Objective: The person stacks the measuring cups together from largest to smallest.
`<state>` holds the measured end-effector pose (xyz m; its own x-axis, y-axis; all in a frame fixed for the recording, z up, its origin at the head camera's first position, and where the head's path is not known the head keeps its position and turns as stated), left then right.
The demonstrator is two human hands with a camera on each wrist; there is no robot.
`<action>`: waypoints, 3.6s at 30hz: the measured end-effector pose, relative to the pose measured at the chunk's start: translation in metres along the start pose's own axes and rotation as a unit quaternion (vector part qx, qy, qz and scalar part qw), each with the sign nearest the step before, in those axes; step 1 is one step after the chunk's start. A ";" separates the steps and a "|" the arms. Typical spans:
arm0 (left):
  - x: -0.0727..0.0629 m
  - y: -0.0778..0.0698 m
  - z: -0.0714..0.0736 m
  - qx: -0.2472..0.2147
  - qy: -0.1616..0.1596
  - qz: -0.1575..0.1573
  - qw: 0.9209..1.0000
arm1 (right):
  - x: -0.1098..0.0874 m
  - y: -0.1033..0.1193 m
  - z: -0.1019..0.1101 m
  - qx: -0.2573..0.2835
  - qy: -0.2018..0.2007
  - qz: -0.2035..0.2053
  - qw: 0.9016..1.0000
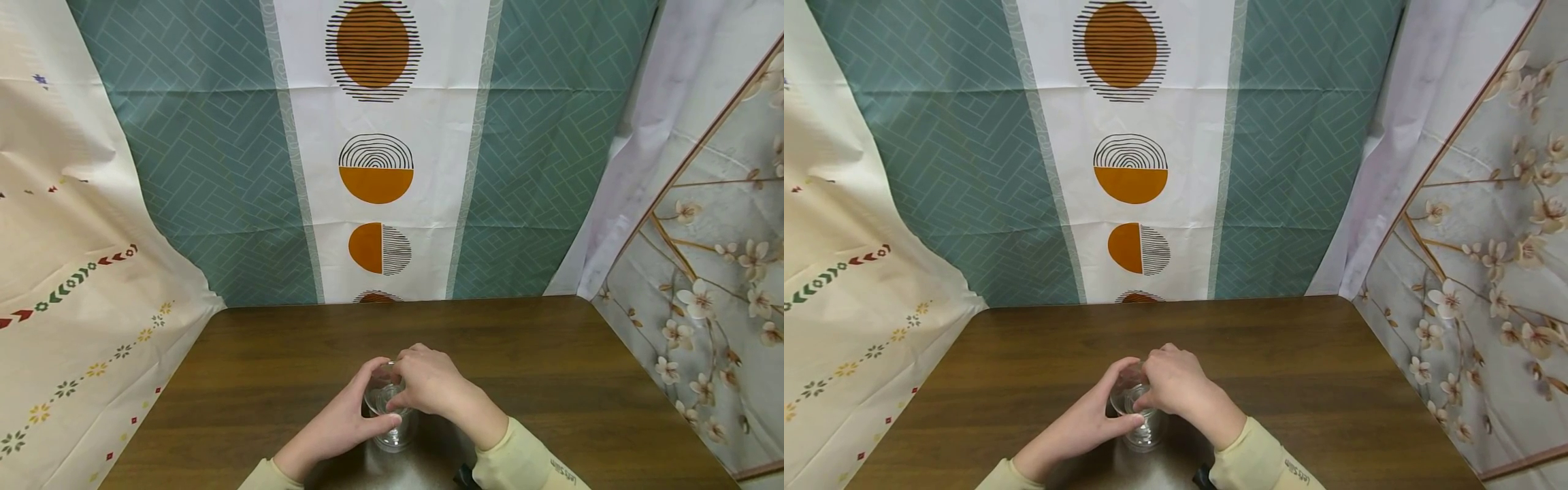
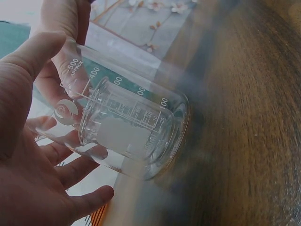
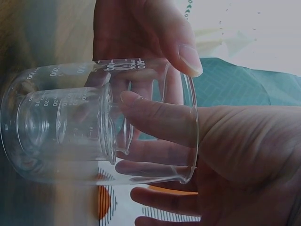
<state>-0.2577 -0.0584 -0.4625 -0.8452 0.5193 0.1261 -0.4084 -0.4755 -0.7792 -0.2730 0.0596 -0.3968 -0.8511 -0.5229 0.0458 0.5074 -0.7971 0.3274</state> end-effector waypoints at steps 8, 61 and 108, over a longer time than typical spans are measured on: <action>0.000 0.000 -0.001 -0.001 0.001 -0.003 1.000 | -0.001 -0.001 -0.001 0.011 -0.004 0.001 1.000; 0.000 0.000 -0.001 0.001 0.008 0.008 1.000 | -0.034 0.000 0.012 0.128 -0.062 0.076 0.987; -0.017 -0.008 0.016 0.068 -0.025 0.020 0.997 | -0.056 0.001 0.023 0.138 -0.092 0.059 0.984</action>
<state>-0.2458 -0.0745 -0.4487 -0.8762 0.4640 0.1301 -0.4146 -0.5882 -0.6944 -0.2283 0.0948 -0.3773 -0.8119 -0.5229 0.2597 0.5689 -0.6087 0.5530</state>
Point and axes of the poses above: each hand's wrist, its own x-axis towards the middle knuckle, its own z-axis out of the back of the hand, y = z × x, the point moved 9 cm from there along x, towards the middle knuckle, and after that the axes turned 7 degrees about x, right-handed, at the moved point
